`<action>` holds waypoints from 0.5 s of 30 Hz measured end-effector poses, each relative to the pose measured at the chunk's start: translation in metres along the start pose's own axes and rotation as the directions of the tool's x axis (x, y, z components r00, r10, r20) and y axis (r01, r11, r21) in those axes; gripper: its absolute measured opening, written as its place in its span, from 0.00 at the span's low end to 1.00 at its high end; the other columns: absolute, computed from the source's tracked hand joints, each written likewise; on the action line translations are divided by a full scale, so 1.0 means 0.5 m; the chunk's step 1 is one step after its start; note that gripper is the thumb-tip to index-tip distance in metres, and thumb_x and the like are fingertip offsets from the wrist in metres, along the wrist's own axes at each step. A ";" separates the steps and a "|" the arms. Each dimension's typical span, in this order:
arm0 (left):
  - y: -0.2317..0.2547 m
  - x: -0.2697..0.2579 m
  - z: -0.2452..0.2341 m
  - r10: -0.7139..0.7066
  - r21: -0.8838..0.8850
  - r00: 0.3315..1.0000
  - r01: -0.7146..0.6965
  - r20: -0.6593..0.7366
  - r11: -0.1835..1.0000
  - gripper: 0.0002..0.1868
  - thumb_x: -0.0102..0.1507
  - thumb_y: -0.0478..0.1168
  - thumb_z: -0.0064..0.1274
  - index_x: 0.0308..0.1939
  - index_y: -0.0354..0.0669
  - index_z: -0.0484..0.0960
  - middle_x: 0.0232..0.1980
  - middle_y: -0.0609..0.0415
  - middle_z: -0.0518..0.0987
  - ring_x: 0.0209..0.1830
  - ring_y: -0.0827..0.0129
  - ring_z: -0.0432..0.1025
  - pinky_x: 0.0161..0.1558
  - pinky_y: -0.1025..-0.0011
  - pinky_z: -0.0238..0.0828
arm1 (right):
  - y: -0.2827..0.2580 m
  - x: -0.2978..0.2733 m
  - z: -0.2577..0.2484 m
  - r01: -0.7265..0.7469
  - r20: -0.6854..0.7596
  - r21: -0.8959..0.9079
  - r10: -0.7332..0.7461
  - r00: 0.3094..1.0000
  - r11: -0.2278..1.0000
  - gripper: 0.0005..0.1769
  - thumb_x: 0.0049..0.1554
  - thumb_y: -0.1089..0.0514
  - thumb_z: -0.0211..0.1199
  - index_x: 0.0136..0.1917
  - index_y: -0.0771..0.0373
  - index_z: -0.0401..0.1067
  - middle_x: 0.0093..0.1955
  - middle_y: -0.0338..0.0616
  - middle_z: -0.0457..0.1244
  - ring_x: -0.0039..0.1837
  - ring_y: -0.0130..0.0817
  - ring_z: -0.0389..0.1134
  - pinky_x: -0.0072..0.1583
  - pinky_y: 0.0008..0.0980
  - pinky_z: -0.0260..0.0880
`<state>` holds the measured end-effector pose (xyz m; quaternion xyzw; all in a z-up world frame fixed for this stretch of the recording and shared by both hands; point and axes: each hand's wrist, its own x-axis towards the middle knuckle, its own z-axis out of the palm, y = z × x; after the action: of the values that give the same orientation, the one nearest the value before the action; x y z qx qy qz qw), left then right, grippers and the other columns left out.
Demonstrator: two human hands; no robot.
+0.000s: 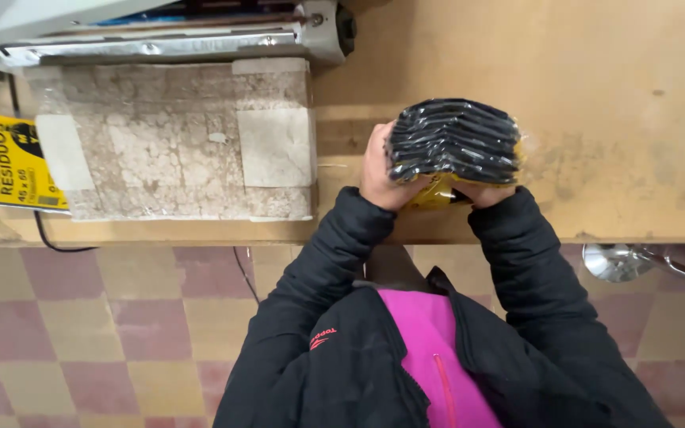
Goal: Sealing individual packages of trash bags using a heat sealer and organizing them into stacks or crates.
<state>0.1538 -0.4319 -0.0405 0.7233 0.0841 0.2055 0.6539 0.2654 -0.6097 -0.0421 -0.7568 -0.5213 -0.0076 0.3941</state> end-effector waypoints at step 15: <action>0.204 0.016 0.001 -0.143 0.128 0.933 0.106 0.331 0.986 0.47 0.47 0.43 0.73 0.62 0.31 0.63 0.55 0.41 0.78 0.57 0.58 0.75 0.59 0.67 0.70 | -0.068 -0.172 -0.027 -0.371 -0.080 0.815 0.722 0.687 0.444 0.29 0.48 0.73 0.69 0.63 0.66 0.72 0.59 0.47 0.69 0.60 0.39 0.71 0.60 0.38 0.74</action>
<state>0.1462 -0.4425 0.0612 0.7753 0.0267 0.0313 0.6303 0.2045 -0.6801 -0.0493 -0.6327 -0.0958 0.1760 0.7481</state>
